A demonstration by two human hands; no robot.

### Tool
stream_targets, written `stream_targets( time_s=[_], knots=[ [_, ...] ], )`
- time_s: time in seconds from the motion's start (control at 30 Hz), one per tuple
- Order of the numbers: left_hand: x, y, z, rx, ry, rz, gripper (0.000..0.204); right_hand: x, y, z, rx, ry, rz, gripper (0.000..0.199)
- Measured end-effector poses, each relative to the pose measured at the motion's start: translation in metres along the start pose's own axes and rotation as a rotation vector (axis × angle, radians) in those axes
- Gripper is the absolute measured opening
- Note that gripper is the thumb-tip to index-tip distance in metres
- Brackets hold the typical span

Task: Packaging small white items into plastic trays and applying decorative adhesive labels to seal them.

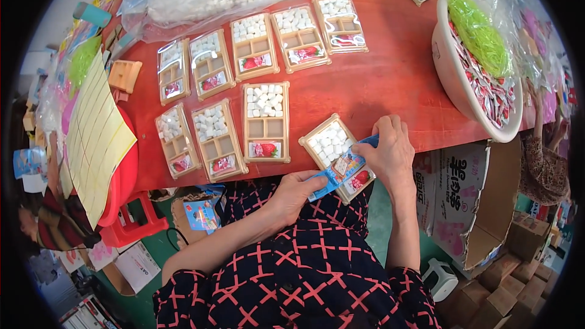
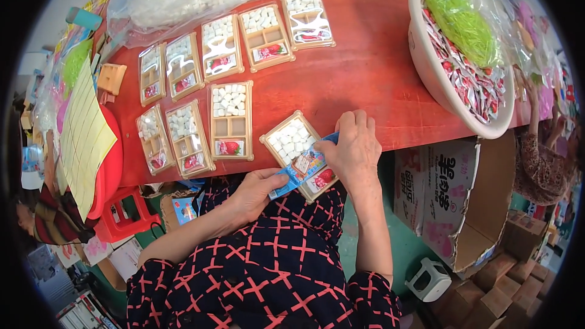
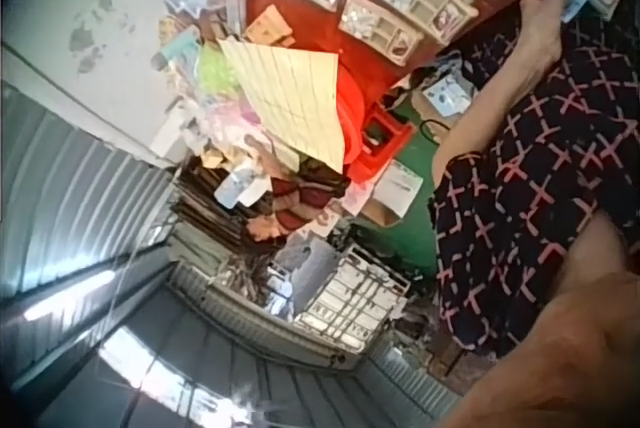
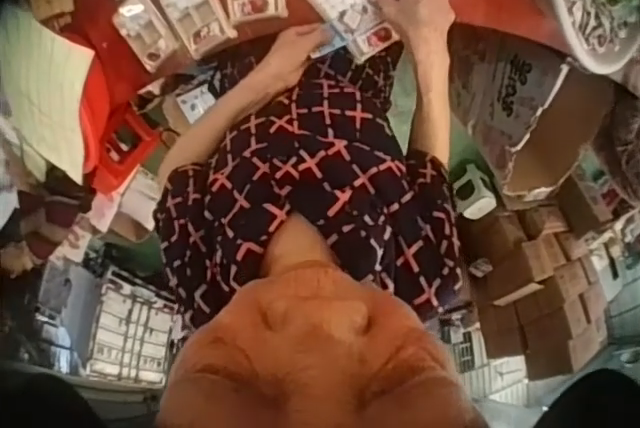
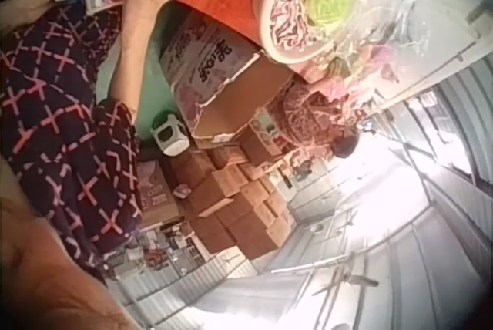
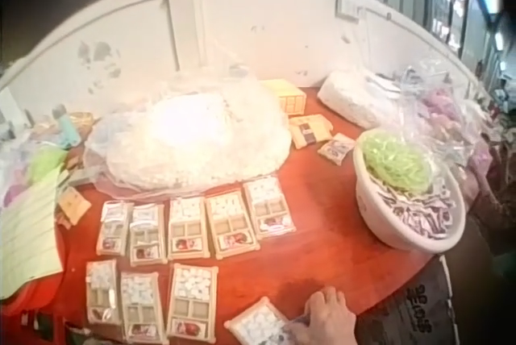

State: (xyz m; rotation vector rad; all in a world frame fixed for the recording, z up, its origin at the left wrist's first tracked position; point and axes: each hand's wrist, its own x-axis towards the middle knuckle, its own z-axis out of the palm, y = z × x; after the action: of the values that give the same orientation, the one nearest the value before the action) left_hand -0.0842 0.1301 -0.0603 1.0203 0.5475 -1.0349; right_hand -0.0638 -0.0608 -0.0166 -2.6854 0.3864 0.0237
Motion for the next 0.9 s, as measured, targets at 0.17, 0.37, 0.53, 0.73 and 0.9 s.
stream_targets(
  time_s=[0.17, 0.37, 0.53, 0.73, 0.9],
  knots=[
    [-0.007, 0.001, 0.002, 0.068, -0.054, 0.076, 0.021, 0.001, 0.008, -0.002, 0.108, -0.037, -0.022, 0.038],
    [-0.009, 0.008, 0.005, 0.024, -0.122, 0.211, 0.008, 0.001, 0.009, -0.003, 0.198, -0.060, -0.014, 0.039],
    [-0.005, 0.032, -0.007, 0.435, -0.345, 0.544, 0.030, 0.015, 0.018, -0.018, 0.662, -0.266, 0.004, 0.038],
    [0.002, 0.064, -0.006, 0.707, -0.442, 0.778, 0.069, 0.019, 0.002, -0.035, 0.635, 0.058, -0.261, 0.067],
    [-0.002, 0.075, 0.012, 0.577, -0.308, 0.828, 0.036, 0.017, -0.013, -0.038, 0.542, 0.282, -0.155, 0.058]
  ],
)
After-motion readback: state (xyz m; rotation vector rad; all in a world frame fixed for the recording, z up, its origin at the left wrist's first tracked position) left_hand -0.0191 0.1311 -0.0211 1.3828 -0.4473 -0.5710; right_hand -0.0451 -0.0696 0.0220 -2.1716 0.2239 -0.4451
